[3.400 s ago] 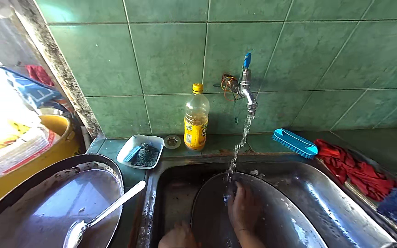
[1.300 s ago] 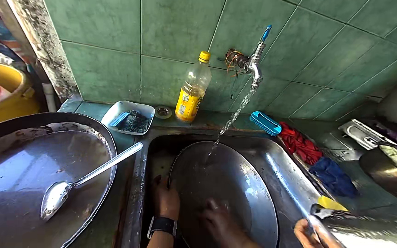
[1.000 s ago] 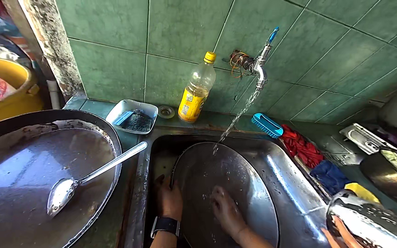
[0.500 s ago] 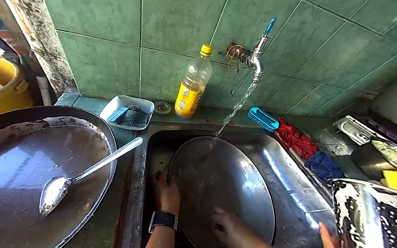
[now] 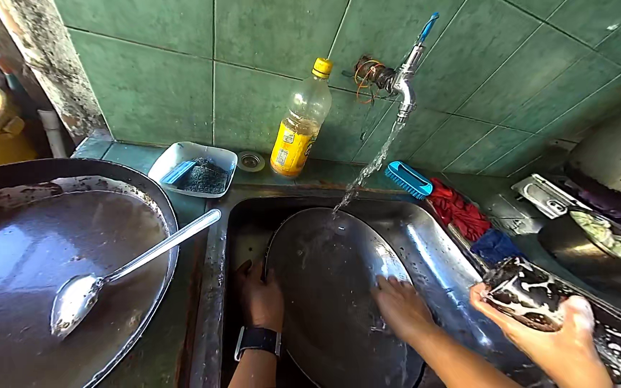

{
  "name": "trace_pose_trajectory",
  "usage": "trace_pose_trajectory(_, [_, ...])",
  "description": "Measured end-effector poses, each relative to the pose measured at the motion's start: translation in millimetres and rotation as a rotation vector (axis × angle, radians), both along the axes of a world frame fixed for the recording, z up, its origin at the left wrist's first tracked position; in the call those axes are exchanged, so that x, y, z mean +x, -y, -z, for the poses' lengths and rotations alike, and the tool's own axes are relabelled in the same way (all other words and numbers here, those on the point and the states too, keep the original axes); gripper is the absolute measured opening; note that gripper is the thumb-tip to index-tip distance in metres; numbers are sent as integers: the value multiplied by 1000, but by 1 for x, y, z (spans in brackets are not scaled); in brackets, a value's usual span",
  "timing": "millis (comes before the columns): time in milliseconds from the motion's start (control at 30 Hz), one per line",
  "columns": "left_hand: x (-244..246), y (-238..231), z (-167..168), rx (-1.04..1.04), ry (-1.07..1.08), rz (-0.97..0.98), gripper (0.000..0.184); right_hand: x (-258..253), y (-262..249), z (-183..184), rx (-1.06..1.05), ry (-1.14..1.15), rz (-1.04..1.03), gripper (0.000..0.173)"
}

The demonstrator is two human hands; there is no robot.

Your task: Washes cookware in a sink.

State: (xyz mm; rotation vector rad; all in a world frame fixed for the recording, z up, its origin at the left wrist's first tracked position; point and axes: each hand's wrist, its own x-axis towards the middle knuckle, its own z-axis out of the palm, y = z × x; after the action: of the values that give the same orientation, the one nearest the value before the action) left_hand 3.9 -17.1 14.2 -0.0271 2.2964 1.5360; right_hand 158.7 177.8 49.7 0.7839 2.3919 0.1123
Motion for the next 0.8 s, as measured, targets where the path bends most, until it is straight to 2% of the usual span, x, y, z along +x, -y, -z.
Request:
trace_pose_trajectory(100, [0, -1, 1, 7, -6, -14, 28, -31, -16, 11, 106, -142, 126, 36])
trace_pose_trajectory(167, [0, -1, 0, 4, 7, -9, 29, -51, -5, 27, 23, -357, 274, 38])
trace_pose_trajectory(233, [-1, 0, -1, 4, 20, 2, 29, -65, 26, 41, -133, -543, 292, 41])
trace_pose_trajectory(367, [-2, 2, -1, 4, 35, -1, 30, -50, 75, 39, -406, -457, 74, 28])
trace_pose_trajectory(467, [-1, 1, 1, 48, 46, -27, 30, -13, 55, 48, -379, -513, -45, 21])
trace_pose_trajectory(567, [2, 1, -1, 39, 38, -33, 29, -22, 17, 50, -218, -520, 129, 26])
trace_pose_trajectory(667, [1, 2, -2, 10, 24, -23, 29, -43, 27, 44, -183, -491, 284, 28])
trace_pose_trajectory(733, [-1, 1, -2, 7, 26, -9, 29, -32, 41, 36, -251, -435, 219, 34])
trace_pose_trajectory(800, [-1, 1, -3, 10, 32, -3, 29, -16, 29, 39, -253, -418, 141, 33])
